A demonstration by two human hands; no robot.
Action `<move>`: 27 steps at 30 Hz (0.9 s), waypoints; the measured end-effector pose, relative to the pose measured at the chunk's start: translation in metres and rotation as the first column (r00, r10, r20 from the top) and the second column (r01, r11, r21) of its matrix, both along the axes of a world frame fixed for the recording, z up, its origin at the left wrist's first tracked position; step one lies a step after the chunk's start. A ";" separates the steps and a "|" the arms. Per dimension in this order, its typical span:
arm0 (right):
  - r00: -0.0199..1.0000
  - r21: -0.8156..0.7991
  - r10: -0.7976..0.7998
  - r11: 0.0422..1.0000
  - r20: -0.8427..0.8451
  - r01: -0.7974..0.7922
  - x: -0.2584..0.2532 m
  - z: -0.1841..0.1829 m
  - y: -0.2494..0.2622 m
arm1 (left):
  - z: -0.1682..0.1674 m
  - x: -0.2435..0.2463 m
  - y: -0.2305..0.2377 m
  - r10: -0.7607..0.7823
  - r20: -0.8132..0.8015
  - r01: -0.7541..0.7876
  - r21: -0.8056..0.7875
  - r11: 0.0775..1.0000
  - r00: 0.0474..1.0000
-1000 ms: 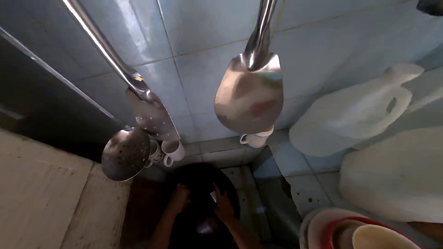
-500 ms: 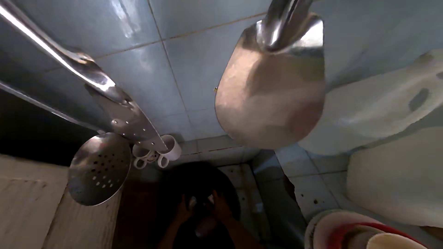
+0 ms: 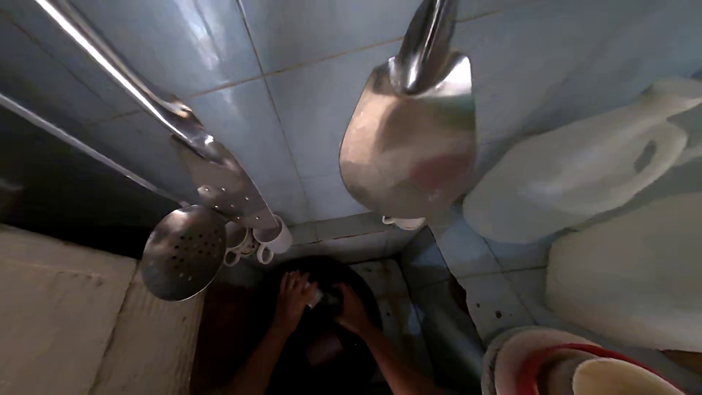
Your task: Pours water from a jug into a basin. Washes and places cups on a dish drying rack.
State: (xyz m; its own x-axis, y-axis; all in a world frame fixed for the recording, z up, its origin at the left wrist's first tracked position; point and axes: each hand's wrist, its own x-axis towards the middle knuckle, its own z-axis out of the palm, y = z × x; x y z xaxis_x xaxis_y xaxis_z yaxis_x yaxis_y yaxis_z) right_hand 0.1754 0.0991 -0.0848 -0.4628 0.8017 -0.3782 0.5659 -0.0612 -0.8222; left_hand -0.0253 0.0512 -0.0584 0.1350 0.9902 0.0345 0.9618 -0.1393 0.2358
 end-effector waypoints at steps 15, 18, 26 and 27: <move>0.820 -0.397 0.320 0.754 -0.474 -0.524 -0.016 0.093 0.002 | 0.024 0.081 -0.073 0.714 0.648 -0.239 -0.762 0.602 -0.267; 0.950 -0.482 0.171 0.830 -0.260 -0.281 -0.008 0.090 -0.001 | 0.008 0.062 -0.052 0.847 0.529 -0.253 -0.827 0.502 -0.051; 0.983 -0.280 -0.027 0.957 0.182 0.078 0.012 0.017 -0.017 | -0.038 0.016 -0.049 0.901 0.341 -0.539 -0.722 0.434 0.268; 0.979 -0.261 -0.009 0.963 0.206 0.063 0.013 0.012 -0.018 | -0.031 0.018 -0.051 0.882 0.240 -0.550 -0.707 0.445 0.405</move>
State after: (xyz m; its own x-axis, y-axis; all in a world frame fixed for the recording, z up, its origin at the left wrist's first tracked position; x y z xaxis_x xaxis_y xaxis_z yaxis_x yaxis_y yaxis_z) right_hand 0.1885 0.0810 -0.0733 -0.3278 0.6749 -0.6611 0.7111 -0.2843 -0.6430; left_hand -0.0072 -0.0001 -0.0898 -0.5148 0.5648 -0.6450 0.2938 0.8230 0.4862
